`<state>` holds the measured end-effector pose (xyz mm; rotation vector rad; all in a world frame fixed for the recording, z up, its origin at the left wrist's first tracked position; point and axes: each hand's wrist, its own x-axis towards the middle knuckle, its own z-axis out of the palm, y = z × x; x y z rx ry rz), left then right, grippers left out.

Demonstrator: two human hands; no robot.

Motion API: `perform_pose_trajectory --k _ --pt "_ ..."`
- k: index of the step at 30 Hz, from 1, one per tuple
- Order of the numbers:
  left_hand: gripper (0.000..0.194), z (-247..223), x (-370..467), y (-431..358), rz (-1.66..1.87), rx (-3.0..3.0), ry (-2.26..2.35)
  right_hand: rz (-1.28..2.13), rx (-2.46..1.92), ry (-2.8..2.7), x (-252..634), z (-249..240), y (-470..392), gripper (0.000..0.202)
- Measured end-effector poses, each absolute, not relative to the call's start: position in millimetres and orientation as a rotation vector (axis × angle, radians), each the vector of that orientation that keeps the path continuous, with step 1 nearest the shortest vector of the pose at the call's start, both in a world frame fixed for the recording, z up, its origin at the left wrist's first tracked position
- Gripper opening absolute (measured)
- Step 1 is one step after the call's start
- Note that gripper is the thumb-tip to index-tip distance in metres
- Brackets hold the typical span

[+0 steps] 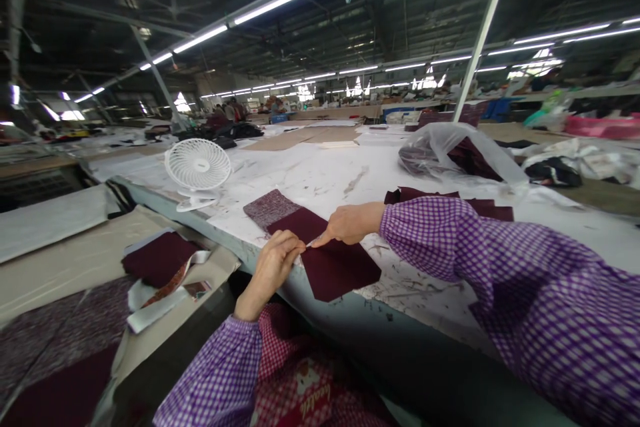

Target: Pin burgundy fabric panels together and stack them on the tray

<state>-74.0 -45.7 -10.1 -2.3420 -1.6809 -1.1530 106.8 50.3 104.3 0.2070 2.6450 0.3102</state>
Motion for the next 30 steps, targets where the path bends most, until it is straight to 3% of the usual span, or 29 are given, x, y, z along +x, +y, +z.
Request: perform_pose_trajectory --k 4,14,18,22,25,30 --pt "0.016 -12.4 -78.0 -47.7 -1.298 -2.33 -1.734 0.299 0.2 2.625 102.9 107.3 47.1 0.065" --pt "0.018 -7.3 -75.1 -50.8 -1.283 -2.275 -1.866 0.383 0.215 2.65 97.7 101.7 41.9 0.071" --pt "0.02 -10.3 -75.3 -43.8 -1.313 -2.115 -1.987 0.431 0.228 2.759 102.9 89.4 45.9 0.058" --pt "0.024 -3.2 -66.0 -37.9 -0.97 -2.113 -2.081 0.117 0.48 2.916 119.2 76.2 61.6 0.054" --pt "0.028 5.3 -55.8 -33.1 -0.767 -2.064 -2.158 -0.126 0.592 2.96 127.7 65.5 68.6 0.033" --pt "0.037 16.7 -48.9 -22.1 -0.543 -1.982 -2.239 -0.034 0.511 3.102 127.8 54.8 71.0 0.009"
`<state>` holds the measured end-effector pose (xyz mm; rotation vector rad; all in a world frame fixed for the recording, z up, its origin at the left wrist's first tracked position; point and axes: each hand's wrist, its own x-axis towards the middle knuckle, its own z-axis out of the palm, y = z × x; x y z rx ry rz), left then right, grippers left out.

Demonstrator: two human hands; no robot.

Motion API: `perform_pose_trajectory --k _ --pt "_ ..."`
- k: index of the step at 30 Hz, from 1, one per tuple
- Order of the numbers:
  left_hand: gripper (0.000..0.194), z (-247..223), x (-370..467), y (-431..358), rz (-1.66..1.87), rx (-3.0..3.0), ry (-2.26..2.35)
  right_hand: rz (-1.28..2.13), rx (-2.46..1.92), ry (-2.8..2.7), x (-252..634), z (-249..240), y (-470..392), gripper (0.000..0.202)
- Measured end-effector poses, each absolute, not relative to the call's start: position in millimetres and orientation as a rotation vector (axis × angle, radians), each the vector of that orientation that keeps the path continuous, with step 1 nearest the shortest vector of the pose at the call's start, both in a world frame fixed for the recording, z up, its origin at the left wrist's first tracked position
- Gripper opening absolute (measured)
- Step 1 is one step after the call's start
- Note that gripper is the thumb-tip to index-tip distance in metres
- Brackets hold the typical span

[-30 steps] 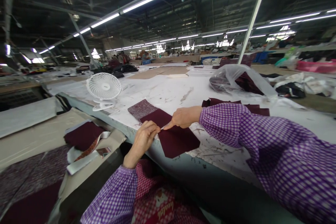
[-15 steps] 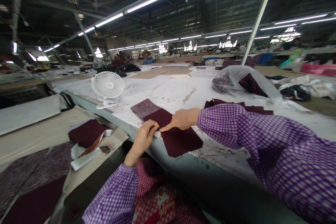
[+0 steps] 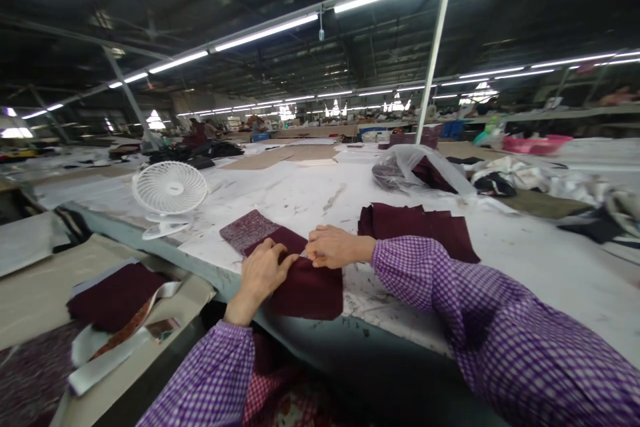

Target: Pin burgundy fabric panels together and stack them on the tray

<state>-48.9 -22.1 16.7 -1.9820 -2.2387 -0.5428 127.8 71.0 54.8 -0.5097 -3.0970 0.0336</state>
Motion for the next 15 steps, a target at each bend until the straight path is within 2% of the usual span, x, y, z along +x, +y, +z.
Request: perform_pose_trajectory --k 3,8,11,15 --pt "0.041 20.7 -51.9 -16.0 -0.516 -1.995 -2.222 0.271 -0.432 -3.074 136.0 74.2 78.8 0.006" --pt "0.024 20.4 -52.2 -9.9 -0.44 -2.013 -2.099 0.689 -0.556 -2.877 198.5 138.9 101.8 0.013" --pt "0.02 18.8 -46.4 -8.3 -0.407 -2.033 -2.08 0.639 -0.85 -2.779 248.6 157.4 123.5 0.018" --pt "0.018 18.9 -39.7 -9.5 -0.386 -2.019 -2.072 0.552 -1.383 -2.746 291.1 144.2 160.2 0.017"
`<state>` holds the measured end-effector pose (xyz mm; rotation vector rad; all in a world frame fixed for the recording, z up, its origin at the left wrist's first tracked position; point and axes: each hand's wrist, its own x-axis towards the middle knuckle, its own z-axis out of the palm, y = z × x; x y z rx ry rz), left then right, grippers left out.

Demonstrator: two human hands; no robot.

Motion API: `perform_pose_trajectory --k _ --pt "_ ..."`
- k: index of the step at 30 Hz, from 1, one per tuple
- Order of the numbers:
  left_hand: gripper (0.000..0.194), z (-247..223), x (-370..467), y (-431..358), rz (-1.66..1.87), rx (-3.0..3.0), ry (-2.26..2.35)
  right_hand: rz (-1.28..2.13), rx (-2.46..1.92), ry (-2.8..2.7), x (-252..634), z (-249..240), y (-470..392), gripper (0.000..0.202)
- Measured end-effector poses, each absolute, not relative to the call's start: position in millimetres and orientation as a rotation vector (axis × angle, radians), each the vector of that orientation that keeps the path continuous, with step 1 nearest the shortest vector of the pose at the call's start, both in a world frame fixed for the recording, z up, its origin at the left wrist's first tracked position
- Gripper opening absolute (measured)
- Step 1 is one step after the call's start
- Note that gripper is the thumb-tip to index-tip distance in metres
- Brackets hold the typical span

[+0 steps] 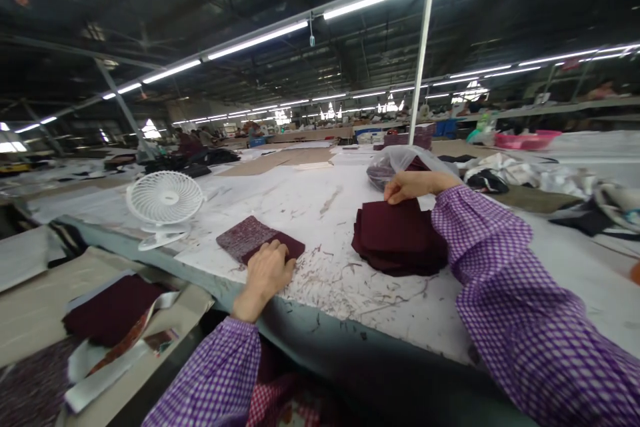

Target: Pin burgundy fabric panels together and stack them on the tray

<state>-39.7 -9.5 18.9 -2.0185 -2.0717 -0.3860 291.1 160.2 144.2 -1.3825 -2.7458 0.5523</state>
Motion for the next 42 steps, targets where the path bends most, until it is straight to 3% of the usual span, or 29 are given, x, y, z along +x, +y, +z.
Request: perform_pose_trajectory --k 3,9,16,25,35,38,42 --pt "0.02 20.3 -37.6 -11.7 -0.404 -1.985 -2.091 0.441 -1.653 -2.653 297.8 132.4 179.2 0.025" --pt "0.015 21.9 -34.6 -9.6 -0.344 -1.987 -2.087 0.406 -1.318 -2.677 270.6 145.2 161.5 0.035" --pt "0.01 12.0 -55.8 -0.1 -1.102 -1.879 -2.386 0.315 -1.002 -2.768 213.0 149.7 112.2 0.033" --pt "0.017 5.0 -87.9 0.9 -1.931 -1.777 -2.505 0.171 -0.348 -2.898 130.4 102.7 92.0 0.03" --pt "0.012 5.5 -90.5 -1.1 -2.325 -1.757 -2.465 -0.314 -0.012 -2.748 80.0 78.0 84.3 0.026" --pt "0.014 4.5 -93.1 -0.9 -2.454 -1.73 -2.423 -0.427 -0.181 -2.793 83.0 64.9 98.4 0.017" --pt "0.018 4.1 -93.9 -0.5 -2.561 -1.695 -2.381 -0.323 -0.4 -2.748 85.8 55.3 107.9 0.02"
